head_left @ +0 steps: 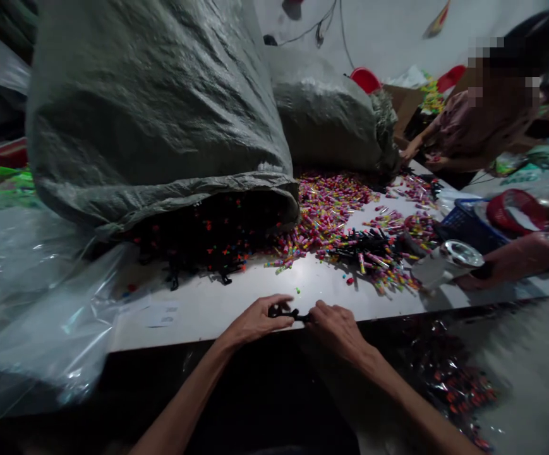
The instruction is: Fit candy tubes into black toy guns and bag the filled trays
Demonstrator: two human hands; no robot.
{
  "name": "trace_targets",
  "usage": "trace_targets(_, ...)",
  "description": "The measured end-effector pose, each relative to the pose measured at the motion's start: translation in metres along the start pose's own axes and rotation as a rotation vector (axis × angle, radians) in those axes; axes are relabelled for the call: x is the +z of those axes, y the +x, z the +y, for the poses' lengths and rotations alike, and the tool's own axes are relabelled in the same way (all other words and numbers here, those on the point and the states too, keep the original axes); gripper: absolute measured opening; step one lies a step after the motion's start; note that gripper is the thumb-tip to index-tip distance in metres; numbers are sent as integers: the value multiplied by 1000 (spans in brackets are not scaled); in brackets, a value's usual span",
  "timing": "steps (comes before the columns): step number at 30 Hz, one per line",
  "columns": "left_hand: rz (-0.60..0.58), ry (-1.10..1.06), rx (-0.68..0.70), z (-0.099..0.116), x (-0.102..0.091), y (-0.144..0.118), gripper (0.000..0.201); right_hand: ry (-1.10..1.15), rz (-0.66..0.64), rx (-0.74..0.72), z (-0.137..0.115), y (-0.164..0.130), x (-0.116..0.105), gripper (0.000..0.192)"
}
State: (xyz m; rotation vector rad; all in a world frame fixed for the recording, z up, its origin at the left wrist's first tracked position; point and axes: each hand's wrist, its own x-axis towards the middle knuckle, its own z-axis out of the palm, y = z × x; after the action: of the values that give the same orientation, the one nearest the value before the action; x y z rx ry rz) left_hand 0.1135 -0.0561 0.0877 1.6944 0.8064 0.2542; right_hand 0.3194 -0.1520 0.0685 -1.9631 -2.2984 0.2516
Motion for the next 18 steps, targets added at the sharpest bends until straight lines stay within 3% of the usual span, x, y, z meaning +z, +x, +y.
trace_targets(3,366,404,153,-18,-26,-6,41,-128,118,184,40,13,-13,14)
trace_targets(6,600,932,125,-43,-59,-17,41,-216,279,279,60,39,-21,28)
trace_targets(8,610,1142,94,-58,-76,-19,41,-155,264,217,49,64,-19,29)
trace_targets(10,578,1234,105,-66,-86,-16,36,-97,153,86,25,91,-10,27)
trace_targets(12,560,1266,139,-67,-88,-7,31,-93,56,-31,1,117,0,30)
trace_targets(14,562,1280,157,-65,-86,2,29,-98,39,-73,-15,135,8,30)
trace_targets(18,585,1304,137,-59,-84,15,39,-83,64,-87,-19,147,14,26)
